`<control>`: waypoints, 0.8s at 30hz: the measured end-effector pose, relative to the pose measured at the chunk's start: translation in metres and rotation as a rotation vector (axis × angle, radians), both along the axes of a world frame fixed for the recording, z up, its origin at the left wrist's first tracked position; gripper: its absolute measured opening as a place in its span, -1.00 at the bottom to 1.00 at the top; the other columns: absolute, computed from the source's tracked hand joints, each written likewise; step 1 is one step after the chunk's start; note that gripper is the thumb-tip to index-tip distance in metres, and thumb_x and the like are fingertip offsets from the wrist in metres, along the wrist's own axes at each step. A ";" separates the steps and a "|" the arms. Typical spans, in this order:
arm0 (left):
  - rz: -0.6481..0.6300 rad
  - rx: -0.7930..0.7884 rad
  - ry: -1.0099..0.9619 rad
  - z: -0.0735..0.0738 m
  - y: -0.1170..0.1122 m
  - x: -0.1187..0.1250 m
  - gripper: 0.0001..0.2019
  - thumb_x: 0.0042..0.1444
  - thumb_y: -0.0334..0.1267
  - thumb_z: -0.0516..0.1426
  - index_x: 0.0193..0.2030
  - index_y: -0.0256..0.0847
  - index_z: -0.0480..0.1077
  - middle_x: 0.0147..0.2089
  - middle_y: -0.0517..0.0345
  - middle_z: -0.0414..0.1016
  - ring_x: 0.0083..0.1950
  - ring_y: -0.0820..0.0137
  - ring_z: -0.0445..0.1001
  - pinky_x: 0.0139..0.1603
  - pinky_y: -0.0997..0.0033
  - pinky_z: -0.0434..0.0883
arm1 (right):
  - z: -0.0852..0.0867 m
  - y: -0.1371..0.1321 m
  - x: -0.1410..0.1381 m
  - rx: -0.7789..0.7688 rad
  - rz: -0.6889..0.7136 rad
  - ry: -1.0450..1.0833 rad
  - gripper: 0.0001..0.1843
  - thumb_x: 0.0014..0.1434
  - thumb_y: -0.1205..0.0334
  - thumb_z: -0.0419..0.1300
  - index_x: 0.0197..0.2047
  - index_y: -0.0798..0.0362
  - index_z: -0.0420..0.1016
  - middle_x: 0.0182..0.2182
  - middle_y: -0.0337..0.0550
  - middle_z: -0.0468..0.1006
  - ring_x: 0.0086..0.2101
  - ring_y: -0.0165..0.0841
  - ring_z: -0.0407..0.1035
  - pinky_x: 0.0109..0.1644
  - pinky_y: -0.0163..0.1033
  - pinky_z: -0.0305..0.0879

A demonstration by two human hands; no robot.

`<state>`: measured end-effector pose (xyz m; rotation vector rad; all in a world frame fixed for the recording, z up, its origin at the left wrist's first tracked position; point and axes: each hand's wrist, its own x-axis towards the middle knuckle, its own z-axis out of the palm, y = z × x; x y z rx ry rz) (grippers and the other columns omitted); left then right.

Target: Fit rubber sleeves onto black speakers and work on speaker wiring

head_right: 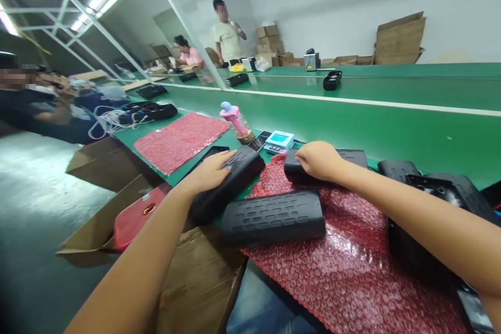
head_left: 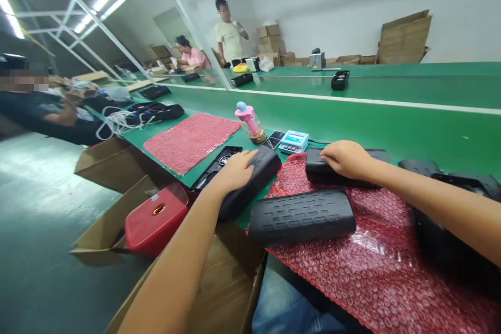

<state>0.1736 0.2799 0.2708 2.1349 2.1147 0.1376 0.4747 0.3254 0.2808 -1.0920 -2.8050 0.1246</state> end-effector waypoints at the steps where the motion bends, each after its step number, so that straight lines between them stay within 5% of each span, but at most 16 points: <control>1: 0.032 -0.015 0.001 -0.001 -0.007 -0.011 -0.43 0.09 -0.32 -0.13 0.27 -0.43 0.10 0.32 -0.13 0.11 0.33 0.18 0.08 0.36 0.19 -0.01 | 0.002 -0.016 -0.004 0.006 0.038 0.021 -0.70 0.28 0.30 -0.04 -0.14 0.10 0.52 -0.14 -0.05 0.53 -0.12 -0.21 0.37 -0.06 -0.18 0.25; 4: 0.077 -0.080 -0.013 -0.011 -0.025 -0.033 -0.40 0.09 -0.22 -0.09 0.28 -0.44 0.09 0.33 -0.14 0.08 0.34 0.22 0.06 0.35 0.25 0.02 | 0.002 -0.063 -0.021 -0.045 0.230 0.037 -0.68 0.23 0.15 0.05 -0.04 0.10 0.47 -0.09 -0.04 0.50 -0.11 -0.19 0.37 -0.03 -0.14 0.29; 8: 0.079 -0.123 -0.049 -0.023 -0.033 -0.049 -0.29 0.00 -0.19 0.01 0.32 -0.39 -0.01 0.39 -0.13 -0.13 0.39 0.25 -0.09 0.36 0.27 -0.05 | -0.012 -0.098 -0.042 -0.073 0.343 -0.072 -0.28 -0.04 0.11 0.30 0.13 0.32 0.31 0.04 0.28 0.35 0.00 0.07 0.27 0.03 0.05 0.29; 12: 0.051 -0.125 -0.096 -0.024 -0.027 -0.061 -0.20 -0.10 -0.19 0.09 0.33 -0.34 -0.03 0.39 -0.05 -0.08 0.39 0.30 -0.07 0.36 0.35 -0.06 | -0.016 -0.090 -0.053 -0.117 0.309 -0.135 -0.30 -0.12 0.27 0.29 0.12 0.32 0.31 0.06 0.29 0.33 0.02 0.06 0.26 0.03 0.02 0.31; 24: 0.167 -0.203 -0.156 -0.019 -0.006 -0.075 -0.04 -0.20 -0.06 0.21 0.36 -0.09 -0.13 0.32 0.03 0.12 0.23 0.13 0.23 0.21 0.26 0.20 | -0.012 -0.059 -0.063 -0.229 0.242 -0.087 -0.37 -0.15 0.17 0.30 0.03 0.19 0.36 -0.03 0.07 0.44 -0.11 -0.06 0.37 -0.06 -0.07 0.35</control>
